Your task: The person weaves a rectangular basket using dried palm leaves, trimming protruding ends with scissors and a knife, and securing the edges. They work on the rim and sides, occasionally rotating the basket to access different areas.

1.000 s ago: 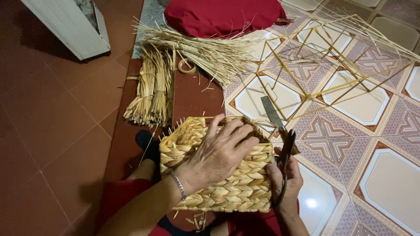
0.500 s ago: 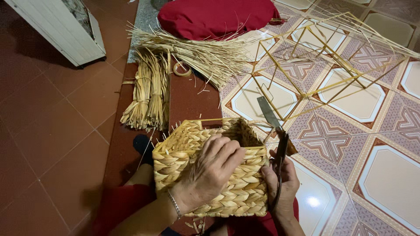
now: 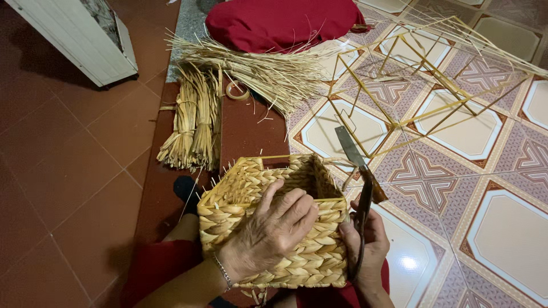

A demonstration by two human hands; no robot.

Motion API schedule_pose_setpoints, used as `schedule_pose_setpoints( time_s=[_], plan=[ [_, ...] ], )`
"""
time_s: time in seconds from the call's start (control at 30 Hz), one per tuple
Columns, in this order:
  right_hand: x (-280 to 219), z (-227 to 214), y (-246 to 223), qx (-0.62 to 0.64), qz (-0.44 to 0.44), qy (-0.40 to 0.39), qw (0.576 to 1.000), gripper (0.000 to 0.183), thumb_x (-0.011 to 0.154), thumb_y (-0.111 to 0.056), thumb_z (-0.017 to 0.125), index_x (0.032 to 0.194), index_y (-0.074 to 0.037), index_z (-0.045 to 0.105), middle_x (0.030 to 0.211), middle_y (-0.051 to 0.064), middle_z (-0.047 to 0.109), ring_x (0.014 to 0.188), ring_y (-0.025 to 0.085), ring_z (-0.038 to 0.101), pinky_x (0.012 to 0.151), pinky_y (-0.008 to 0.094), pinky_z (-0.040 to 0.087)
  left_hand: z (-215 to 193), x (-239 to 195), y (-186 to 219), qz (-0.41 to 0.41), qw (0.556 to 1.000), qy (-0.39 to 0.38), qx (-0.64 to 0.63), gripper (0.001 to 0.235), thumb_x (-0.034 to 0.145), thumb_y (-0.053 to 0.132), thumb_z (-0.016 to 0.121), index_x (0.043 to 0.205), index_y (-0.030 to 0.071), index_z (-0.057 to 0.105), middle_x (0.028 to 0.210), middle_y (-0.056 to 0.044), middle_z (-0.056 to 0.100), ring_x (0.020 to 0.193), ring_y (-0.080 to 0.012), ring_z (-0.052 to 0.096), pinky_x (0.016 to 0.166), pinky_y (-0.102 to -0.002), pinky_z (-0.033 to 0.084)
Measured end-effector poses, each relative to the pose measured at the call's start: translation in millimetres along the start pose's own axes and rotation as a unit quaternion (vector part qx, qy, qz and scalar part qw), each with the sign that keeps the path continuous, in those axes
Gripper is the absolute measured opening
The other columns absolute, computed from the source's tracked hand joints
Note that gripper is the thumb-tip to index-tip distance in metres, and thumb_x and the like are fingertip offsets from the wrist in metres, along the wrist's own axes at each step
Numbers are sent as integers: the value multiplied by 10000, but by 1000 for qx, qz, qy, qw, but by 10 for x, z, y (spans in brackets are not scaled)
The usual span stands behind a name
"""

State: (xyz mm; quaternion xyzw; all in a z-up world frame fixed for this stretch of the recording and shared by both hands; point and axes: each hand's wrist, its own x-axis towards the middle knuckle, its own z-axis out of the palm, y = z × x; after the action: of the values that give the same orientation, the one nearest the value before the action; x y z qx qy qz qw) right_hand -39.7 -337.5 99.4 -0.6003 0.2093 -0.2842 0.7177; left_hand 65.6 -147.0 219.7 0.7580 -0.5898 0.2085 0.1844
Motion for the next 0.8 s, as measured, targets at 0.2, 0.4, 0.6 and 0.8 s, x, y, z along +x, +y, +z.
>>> schedule_pose_setpoints(
  time_s=[0.2,0.4,0.6,0.8],
  plan=[
    [77,48,-19,-2,8,13,1000,447,916,-86,692,1332,30,577,1025,45,633,866,97,618,787,244,538,154,10,72,-6,996,-7,92,345,977,79,653,1285,-68,603,1288,-181,526,1304,-307,486,1105,-660,407],
    [186,105,-58,-6,-8,10,1000,409,928,-87,685,1308,20,579,1017,20,631,868,90,621,785,235,536,203,-36,31,-79,995,-18,54,590,883,32,654,1446,-21,484,1375,-204,487,1310,-321,473,1114,-599,407],
    [273,114,-38,-1,-9,7,1000,387,953,-80,677,1316,21,586,980,29,600,831,105,614,755,234,525,72,-120,-170,-117,981,123,-95,539,918,119,687,1386,-87,517,1443,-264,493,1296,-372,535,1127,-479,457],
    [301,103,-90,-17,-11,0,1000,384,956,-73,647,1321,18,569,1047,38,614,862,113,633,746,247,547,-172,-305,-276,-149,972,167,-65,188,899,42,733,1082,3,742,1179,-129,679,1130,-269,611,1029,-406,500]
  ],
)
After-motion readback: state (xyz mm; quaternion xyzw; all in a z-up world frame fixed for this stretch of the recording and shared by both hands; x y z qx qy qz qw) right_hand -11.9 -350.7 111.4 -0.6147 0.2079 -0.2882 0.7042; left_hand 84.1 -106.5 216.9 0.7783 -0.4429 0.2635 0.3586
